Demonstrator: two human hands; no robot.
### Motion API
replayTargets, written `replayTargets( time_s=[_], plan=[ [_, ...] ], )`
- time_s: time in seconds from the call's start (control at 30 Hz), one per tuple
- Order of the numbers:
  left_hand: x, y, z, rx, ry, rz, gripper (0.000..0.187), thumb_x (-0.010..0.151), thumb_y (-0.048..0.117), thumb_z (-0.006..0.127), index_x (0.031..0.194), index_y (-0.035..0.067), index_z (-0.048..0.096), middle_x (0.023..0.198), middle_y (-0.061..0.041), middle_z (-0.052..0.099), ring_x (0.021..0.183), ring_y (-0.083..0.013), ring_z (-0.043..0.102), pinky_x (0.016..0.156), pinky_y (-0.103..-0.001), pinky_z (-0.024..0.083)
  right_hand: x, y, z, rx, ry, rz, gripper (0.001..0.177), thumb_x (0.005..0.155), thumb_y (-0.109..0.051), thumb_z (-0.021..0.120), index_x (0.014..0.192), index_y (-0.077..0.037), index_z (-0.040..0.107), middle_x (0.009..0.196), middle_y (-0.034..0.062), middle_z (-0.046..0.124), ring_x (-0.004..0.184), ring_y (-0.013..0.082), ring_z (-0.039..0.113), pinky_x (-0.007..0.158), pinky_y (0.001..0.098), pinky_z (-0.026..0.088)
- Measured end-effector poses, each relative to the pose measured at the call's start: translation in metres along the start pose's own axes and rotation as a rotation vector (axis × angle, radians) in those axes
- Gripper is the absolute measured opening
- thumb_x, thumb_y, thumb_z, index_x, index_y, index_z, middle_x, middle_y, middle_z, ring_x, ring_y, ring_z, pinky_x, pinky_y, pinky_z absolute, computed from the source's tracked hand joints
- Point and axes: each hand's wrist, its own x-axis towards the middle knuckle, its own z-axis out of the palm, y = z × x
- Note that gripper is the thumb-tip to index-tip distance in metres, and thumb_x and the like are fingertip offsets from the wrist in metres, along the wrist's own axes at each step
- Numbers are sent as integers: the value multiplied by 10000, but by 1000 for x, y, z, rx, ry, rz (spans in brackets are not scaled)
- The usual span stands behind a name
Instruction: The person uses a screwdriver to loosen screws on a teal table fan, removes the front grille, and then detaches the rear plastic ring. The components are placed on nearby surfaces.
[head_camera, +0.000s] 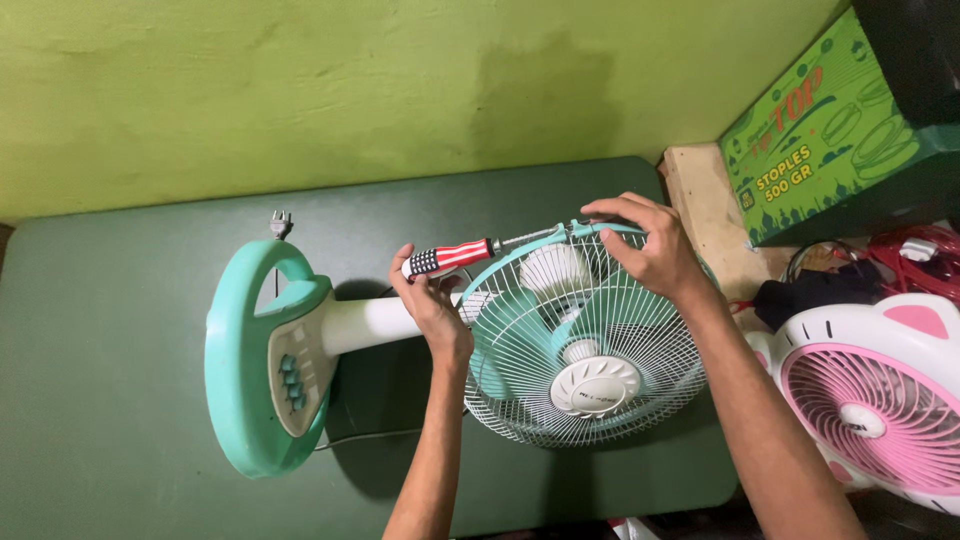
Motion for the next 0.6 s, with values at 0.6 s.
replayTargets(
  time_s=[0.6],
  plan=[
    [1,-1,-5,-131,37,-11,393,1031,291,477,1347,60,445,1257,-100,662,1052,-192,699,871,-346,596,1,7,-4,-55,-68,-21,255,908,-118,662,1141,-59,749,1032,114,724,986,265,708,891,376,558]
  ],
)
